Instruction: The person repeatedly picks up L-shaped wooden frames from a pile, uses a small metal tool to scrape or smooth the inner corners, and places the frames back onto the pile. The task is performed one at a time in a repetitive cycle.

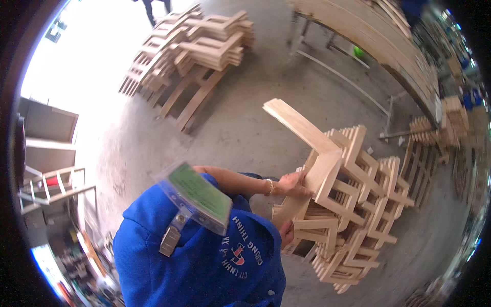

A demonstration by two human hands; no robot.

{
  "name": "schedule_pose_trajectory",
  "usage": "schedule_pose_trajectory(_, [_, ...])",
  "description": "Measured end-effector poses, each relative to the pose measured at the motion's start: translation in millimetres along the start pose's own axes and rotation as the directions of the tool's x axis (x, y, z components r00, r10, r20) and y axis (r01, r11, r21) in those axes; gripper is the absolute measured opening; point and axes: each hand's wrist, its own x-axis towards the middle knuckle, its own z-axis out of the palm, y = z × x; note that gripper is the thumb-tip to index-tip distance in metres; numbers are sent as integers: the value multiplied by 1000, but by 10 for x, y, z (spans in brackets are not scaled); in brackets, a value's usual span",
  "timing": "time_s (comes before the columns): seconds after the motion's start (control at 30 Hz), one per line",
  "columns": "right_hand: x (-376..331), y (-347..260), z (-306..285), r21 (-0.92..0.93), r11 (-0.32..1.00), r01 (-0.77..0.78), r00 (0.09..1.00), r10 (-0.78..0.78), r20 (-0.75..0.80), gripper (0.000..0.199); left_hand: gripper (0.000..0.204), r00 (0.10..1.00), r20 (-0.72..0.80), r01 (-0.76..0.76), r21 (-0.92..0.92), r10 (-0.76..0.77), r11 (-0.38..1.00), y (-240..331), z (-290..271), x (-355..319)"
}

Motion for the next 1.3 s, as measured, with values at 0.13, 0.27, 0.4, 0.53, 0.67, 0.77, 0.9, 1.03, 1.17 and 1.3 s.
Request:
schedule_pose_trajectory(0.13, [-24,-264,387,-105,994,19,986,-1,169,40,77,984,-166,28,-184,-59,983,-377,-586,-412])
schedule_pose_trajectory(0.27, [-171,-497,909,-346,881,322,942,-261,212,38,82,957,-277,-7,-335,-91,942,-757,-1005,-597])
schedule_pose_trajectory(0.4, [-175,-1012,1369,-462,780,422,888,-252,385,36,83,895,-412,9,-369,-172,929,-873,-1434,-648])
schedule_pose_trajectory(0.53, [114,-1154,1933,-460,592,662,749,-485,452,47,72,796,-553,-28,-441,-248,897,-1001,-1936,-499])
schedule_pose_trajectory(0.67, [192,-1567,2724,-507,110,855,482,-531,697,76,83,769,-572,-98,-547,-285,832,-1275,-2667,-319])
schedule_pose_trajectory(0.77, [336,-1887,3429,-470,-120,874,396,-384,834,81,67,725,-630,-184,-569,-280,802,-1488,-3182,-147])
schedule_pose_trajectory(0.9, [711,-2048,4346,-374,-6,928,349,-346,871,69,64,793,-590,-259,-547,-148,797,-1542,-4112,26])
schedule_pose_trajectory(1.03, [1093,-2283,5350,-369,77,926,377,-230,897,65,75,722,-662,-224,-502,-204,835,-1928,-4671,-65])
schedule_pose_trajectory(1.17, [1561,-2393,6437,-316,95,944,329,-188,926,66,64,721,-574,-143,-671,-388,727,-2735,-4922,-512])
schedule_pose_trajectory(1.3, [2079,-2372,7767,-219,128,967,235,-124,964,64,53,372,-585,3,-776,-721,631,-3435,-4665,-1163])
